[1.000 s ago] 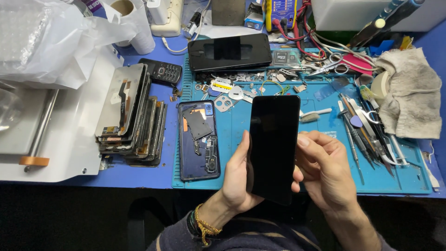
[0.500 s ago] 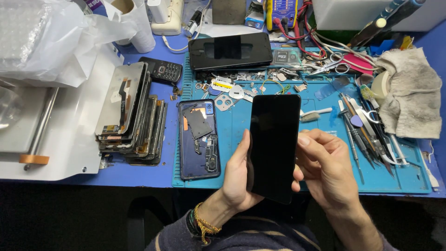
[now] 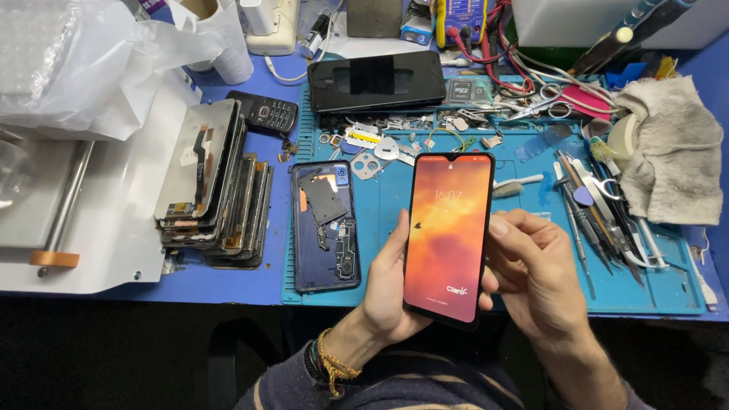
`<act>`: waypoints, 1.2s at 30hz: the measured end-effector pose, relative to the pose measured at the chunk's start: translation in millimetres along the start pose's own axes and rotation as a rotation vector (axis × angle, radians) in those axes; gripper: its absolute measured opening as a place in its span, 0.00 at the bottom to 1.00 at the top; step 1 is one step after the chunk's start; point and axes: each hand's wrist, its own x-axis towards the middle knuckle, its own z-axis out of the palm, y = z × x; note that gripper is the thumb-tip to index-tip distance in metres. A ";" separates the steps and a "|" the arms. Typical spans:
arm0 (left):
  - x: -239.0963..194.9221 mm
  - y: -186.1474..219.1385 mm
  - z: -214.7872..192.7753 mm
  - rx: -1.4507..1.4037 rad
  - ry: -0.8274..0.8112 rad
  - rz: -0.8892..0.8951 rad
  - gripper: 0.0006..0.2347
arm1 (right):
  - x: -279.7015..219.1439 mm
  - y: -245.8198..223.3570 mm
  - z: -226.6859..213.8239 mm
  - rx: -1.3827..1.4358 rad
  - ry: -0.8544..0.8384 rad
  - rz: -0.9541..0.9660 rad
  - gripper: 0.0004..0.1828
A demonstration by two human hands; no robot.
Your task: Testing and inspecting the screen and internal components of a Samsung Galaxy A10 smartphone.
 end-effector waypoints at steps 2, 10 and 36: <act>-0.6 -0.3 -1.3 0.001 0.000 0.001 0.37 | 0.7 0.7 -3.1 -0.030 0.022 0.006 0.10; 3.3 3.4 3.5 -0.002 0.018 0.007 0.34 | -7.3 -12.3 -13.1 -0.126 0.145 -0.087 0.07; 3.8 -3.5 -4.8 0.053 0.054 0.033 0.32 | 11.7 -38.1 16.9 -1.640 -0.053 -0.835 0.33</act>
